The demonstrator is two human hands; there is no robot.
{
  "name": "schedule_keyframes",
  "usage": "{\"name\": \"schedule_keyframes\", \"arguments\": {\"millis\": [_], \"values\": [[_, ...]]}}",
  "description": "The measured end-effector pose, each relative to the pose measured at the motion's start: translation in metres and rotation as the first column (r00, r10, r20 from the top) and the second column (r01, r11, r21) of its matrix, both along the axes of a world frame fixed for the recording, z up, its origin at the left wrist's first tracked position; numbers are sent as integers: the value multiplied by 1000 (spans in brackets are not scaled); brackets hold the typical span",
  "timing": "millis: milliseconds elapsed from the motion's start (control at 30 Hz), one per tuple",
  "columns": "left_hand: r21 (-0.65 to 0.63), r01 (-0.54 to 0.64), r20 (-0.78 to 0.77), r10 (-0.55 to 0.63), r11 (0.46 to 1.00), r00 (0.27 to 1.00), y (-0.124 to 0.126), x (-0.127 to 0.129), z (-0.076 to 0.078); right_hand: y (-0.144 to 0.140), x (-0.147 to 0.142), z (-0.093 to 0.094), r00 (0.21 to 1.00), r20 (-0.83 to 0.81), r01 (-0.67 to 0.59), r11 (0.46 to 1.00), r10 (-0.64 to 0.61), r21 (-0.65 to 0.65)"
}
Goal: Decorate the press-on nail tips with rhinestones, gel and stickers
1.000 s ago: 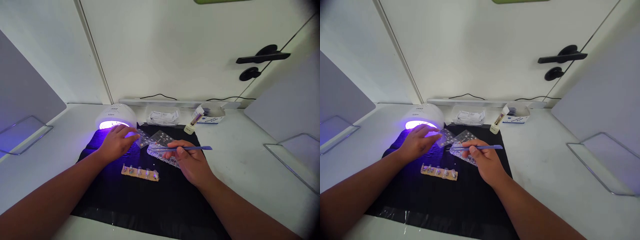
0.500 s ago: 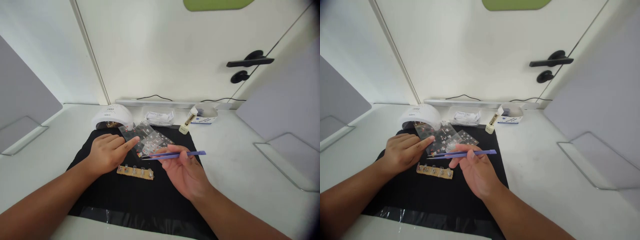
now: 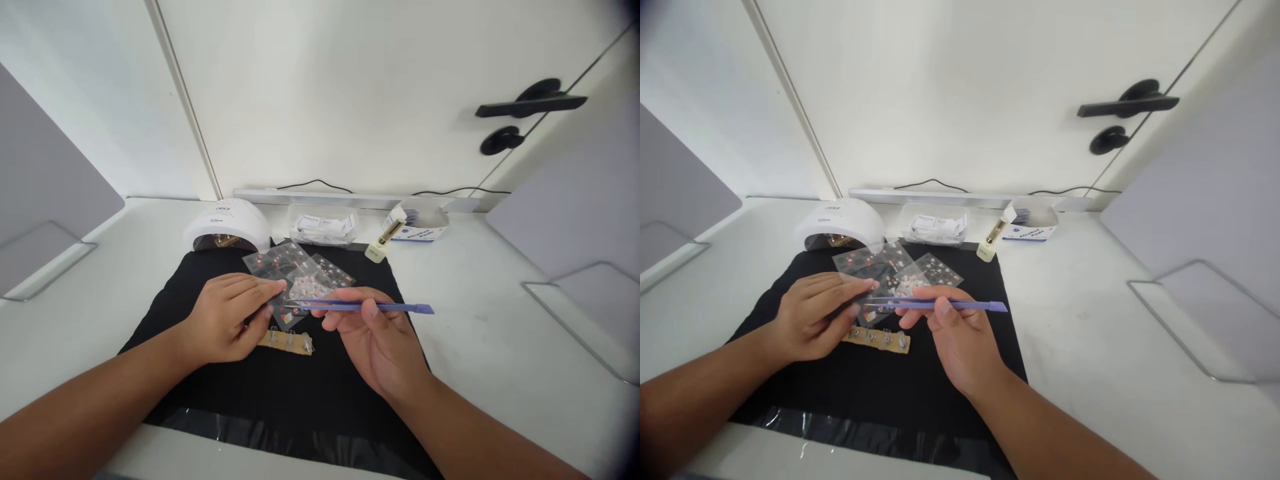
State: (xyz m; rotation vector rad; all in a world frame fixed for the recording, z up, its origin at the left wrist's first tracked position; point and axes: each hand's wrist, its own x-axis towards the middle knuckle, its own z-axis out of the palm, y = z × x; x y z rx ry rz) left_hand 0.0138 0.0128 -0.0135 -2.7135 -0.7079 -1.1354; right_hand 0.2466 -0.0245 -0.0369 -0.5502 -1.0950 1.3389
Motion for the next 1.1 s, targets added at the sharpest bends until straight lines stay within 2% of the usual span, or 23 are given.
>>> {"name": "schedule_keyframes", "arguments": {"millis": [67, 133, 267, 500, 767, 933, 1100], "values": [[-149, 80, 74, -70, 986, 995, -2, 0, -1, -1, 1, 1, 1000, -13, -11, 1000, 11, 12], [-275, 166, 148, -128, 947, 981, -2, -1, 0, -2, 1, 2, 999, -26, -25, 999, 26, 24], [-438, 265, 264, -158, 859, 951, -2, -1, 3, -3, 0, 3, 1000, -7, 2, 999, -2, 32], [-593, 271, 414, -1, 759, 910, -8, 8, -1, -3, 1, 2, 998, 47, 43, 996, -47, 79], [-655, 350, 488, 21, 670, 873, -17, 10, -6, -5, 1, 3, 999, 32, 33, 996, -36, 89], [-639, 352, 484, 2, 683, 875, -17, 10, -8, -5, 1, 3, 998, 58, 32, 995, -38, 97], [-591, 248, 397, 9, 767, 918, -15, 12, -6, -5, 1, 4, 996, 77, 36, 993, -45, 112]]}}
